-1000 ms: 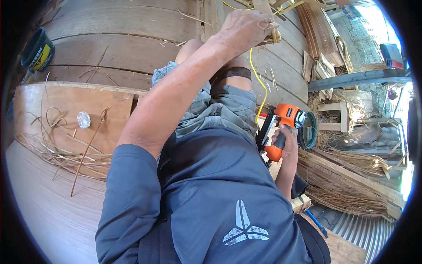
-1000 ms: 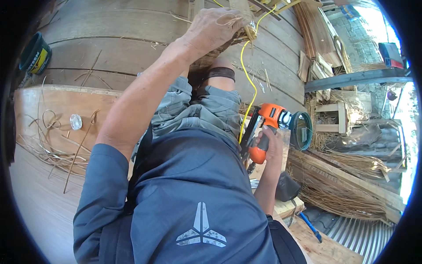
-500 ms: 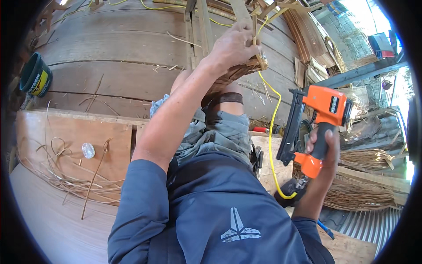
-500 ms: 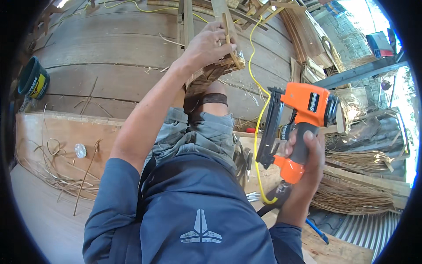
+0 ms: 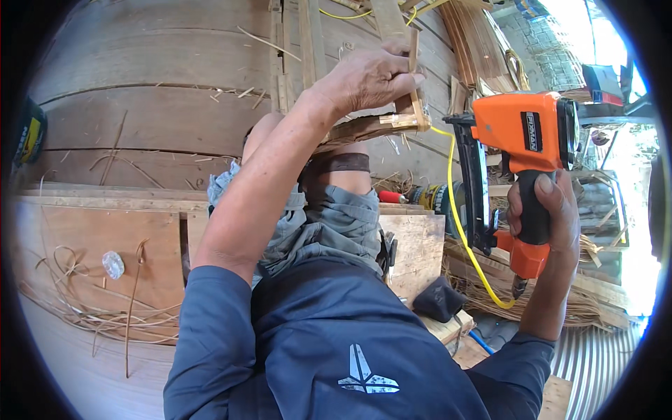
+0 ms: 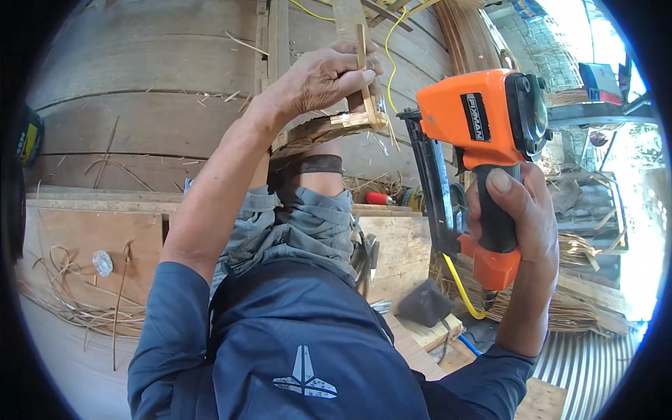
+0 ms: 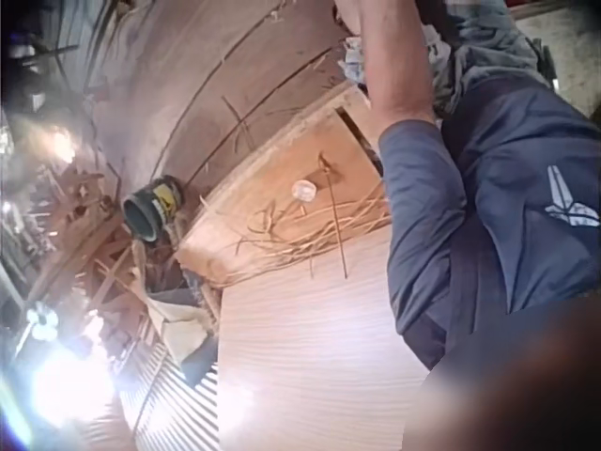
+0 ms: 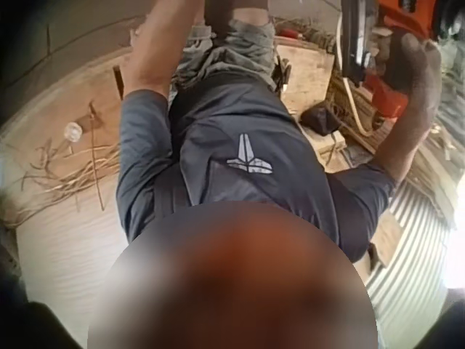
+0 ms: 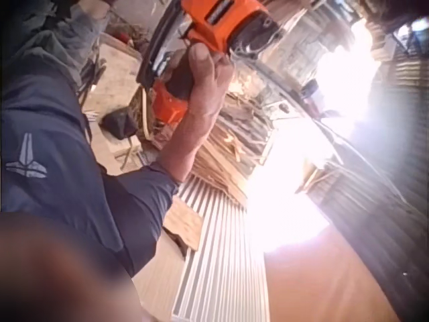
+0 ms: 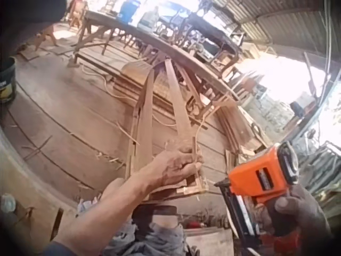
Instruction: Repairing and reinforcing a bamboo chair frame using rattan strips, wood glue, and a staple gun.
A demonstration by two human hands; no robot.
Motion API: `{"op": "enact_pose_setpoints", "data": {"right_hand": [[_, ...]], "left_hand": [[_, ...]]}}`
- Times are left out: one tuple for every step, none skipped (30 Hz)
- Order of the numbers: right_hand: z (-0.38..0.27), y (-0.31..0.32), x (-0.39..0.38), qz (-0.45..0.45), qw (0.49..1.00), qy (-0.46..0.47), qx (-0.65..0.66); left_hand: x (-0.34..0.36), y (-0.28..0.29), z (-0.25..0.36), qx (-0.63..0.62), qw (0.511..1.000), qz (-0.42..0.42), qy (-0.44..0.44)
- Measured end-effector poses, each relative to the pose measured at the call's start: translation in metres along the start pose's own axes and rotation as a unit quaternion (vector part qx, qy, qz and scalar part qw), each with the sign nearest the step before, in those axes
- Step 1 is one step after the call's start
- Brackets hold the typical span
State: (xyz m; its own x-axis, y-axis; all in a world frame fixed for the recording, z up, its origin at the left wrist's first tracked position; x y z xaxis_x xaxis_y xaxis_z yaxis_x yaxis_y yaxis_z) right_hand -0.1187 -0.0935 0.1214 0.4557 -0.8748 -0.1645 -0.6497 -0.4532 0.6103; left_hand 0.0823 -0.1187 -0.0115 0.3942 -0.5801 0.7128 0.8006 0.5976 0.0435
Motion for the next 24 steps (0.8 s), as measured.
{"op": "enact_pose_setpoints", "data": {"right_hand": [[-0.003, -0.002, 0.004, 0.000, 1.000, -0.004, -0.007], [-0.007, -0.004, 0.008, -0.005, 1.000, -0.007, -0.026], [-0.010, -0.006, 0.011, -0.009, 0.999, -0.009, -0.045], [-0.012, -0.008, 0.015, -0.010, 0.999, -0.014, -0.051], [-0.013, -0.009, 0.018, -0.015, 0.998, -0.022, -0.062], [-0.014, -0.011, 0.020, -0.019, 0.997, -0.030, -0.073], [-0.016, -0.013, 0.022, -0.021, 0.996, -0.035, -0.077], [-0.020, -0.016, 0.023, -0.021, 0.995, -0.027, -0.097], [-0.025, -0.020, 0.024, -0.022, 0.993, -0.018, -0.116], [-0.029, -0.024, 0.021, 0.000, 0.993, -0.022, -0.116], [-0.030, -0.024, 0.021, 0.004, 0.993, -0.027, -0.119], [-0.030, -0.025, 0.022, -0.006, 0.991, -0.027, -0.134], [-0.030, -0.029, 0.024, -0.022, 0.989, -0.025, -0.147], [-0.029, -0.031, 0.026, -0.024, 0.988, -0.028, -0.148], [-0.030, -0.033, 0.027, -0.025, 0.987, -0.024, -0.155], [-0.030, -0.034, 0.028, -0.025, 0.986, -0.020, -0.161], [-0.030, -0.035, 0.028, -0.024, 0.986, -0.023, -0.161], [-0.031, -0.037, 0.028, -0.032, 0.984, -0.016, -0.172], [-0.031, -0.037, 0.027, -0.036, 0.982, -0.012, -0.183], [-0.030, -0.034, 0.027, -0.036, 0.981, -0.015, -0.192], [-0.032, -0.033, 0.026, -0.030, 0.974, -0.019, -0.223], [-0.036, -0.034, 0.025, -0.022, 0.967, -0.023, -0.253], [-0.041, -0.041, 0.026, -0.025, 0.955, -0.022, -0.296], [-0.040, -0.048, 0.031, -0.068, 0.949, -0.009, -0.307]], "left_hand": [[0.001, 0.004, 0.008, 0.011, 0.998, 0.033, -0.050], [0.000, 0.005, 0.009, 0.003, 0.997, 0.041, -0.058], [0.000, 0.005, 0.007, -0.002, 0.998, 0.045, -0.053], [-0.001, 0.004, 0.007, 0.003, 0.999, 0.030, -0.038], [-0.002, 0.001, 0.005, 0.008, 1.000, 0.015, -0.024], [-0.003, -0.002, 0.000, 0.003, 1.000, 0.017, -0.019], [-0.003, 0.002, 0.003, -0.007, 0.997, 0.054, -0.048], [-0.005, 0.008, 0.006, -0.016, 0.993, 0.090, -0.077], [-0.008, 0.008, 0.003, -0.018, 0.993, 0.092, -0.072], [-0.007, 0.007, 0.004, -0.009, 0.994, 0.081, -0.066], [-0.006, 0.005, 0.005, 0.001, 0.996, 0.070, -0.061], [-0.005, 0.003, 0.006, -0.005, 0.996, 0.069, -0.059], [-0.005, 0.003, 0.005, 0.001, 0.997, 0.060, -0.049], [-0.006, 0.002, 0.003, 0.006, 0.998, 0.051, -0.040], [-0.006, 0.001, 0.000, 0.004, 0.998, 0.050, -0.037], [-0.005, 0.002, 0.000, 0.008, 0.997, 0.053, -0.052], [-0.005, 0.002, 0.002, 0.010, 0.996, 0.055, -0.068], [-0.006, 0.001, 0.001, 0.014, 0.996, 0.061, -0.070], [-0.005, 0.001, 0.006, 0.002, 0.995, 0.063, -0.074], [-0.002, 0.001, 0.010, -0.012, 0.995, 0.064, -0.078], [-0.001, -0.006, 0.010, 0.004, 0.998, 0.030, -0.055], [0.003, -0.002, 0.023, -0.057, 0.992, 0.045, -0.104], [0.003, 0.009, 0.034, -0.109, 0.981, 0.061, -0.145], [0.006, 0.006, 0.027, -0.106, 0.990, -0.017, -0.089]]}}
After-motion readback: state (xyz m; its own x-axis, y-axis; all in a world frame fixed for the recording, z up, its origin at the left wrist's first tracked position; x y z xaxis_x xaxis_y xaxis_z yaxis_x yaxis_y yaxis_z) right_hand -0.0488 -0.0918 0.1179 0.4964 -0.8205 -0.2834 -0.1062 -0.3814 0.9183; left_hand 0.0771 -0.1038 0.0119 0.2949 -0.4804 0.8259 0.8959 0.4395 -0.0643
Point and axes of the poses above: each hand's wrist, its own x-axis towards the middle knuckle, its own y-axis out of the back of the hand, z = x × y, the point moved 9 cm from there along x, towards the middle knuckle, and after that the axes turned 11 degrees about z, right-handed, at the moved point
